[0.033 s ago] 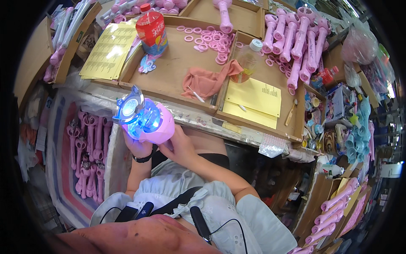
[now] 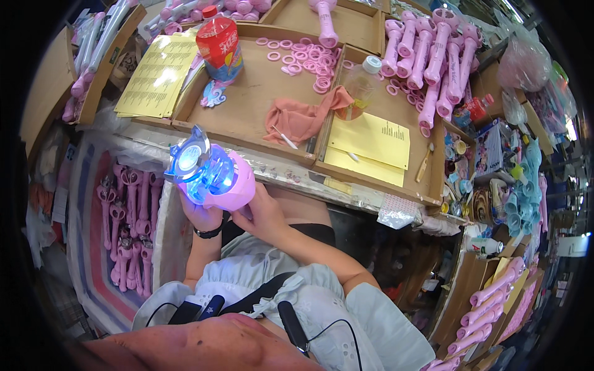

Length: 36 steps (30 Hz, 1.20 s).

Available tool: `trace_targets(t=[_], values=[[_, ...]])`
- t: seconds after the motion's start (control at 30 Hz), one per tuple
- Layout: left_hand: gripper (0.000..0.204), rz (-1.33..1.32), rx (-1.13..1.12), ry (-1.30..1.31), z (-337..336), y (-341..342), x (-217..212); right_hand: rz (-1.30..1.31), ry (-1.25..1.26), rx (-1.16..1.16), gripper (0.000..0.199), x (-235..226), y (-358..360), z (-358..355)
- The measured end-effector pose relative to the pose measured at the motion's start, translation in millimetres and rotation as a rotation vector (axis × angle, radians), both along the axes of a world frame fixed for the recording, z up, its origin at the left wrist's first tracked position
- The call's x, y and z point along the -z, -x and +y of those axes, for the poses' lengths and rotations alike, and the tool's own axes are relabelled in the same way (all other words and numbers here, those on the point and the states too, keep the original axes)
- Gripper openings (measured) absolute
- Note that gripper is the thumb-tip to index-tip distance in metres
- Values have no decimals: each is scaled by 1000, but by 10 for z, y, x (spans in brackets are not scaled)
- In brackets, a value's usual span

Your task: The person assembles pink light-up wands by inserting batteries, attaching clear plastic tops, and testing the lights. They wipe the wands with a cloth and place finished units into a bin.

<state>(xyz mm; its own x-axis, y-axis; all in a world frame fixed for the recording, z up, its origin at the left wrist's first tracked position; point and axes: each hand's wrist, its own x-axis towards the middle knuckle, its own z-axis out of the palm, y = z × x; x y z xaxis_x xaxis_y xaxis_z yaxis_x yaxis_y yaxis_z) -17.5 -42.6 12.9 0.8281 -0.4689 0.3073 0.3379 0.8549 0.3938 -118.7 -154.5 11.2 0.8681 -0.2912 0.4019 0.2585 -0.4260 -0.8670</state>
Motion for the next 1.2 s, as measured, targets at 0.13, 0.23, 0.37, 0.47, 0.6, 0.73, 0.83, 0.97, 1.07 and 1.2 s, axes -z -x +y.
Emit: trace_targets(t=[0.13,0.23,0.37,0.47,0.6,0.73,0.83,0.97,1.07,1.2], values=[[58,-66,-97,-142,-45,53,-61,-8,101,25,57,-19,37,-75],[56,-43,-98,-161,-66,64,-80,33,55,-16,55,-45,56,-94],[55,27,-105,-116,-68,112,-31,39,67,14,55,-101,61,-61],[56,76,-141,-165,-42,84,3,78,101,11,55,-220,76,-66],[51,-49,121,191,84,-240,-68,27,410,101,41,-509,157,-519],[45,60,519,438,188,-526,-134,371,485,616,17,-716,304,-1534],[43,-103,477,422,273,-423,-102,904,617,509,30,-639,364,-2012],[49,-166,576,392,314,-187,-20,1019,667,379,30,-488,276,-2161],[50,-146,646,413,281,-85,-17,1027,595,373,28,-522,277,-2104],[55,-205,701,403,281,-65,-105,943,739,406,24,-671,294,-1949]])
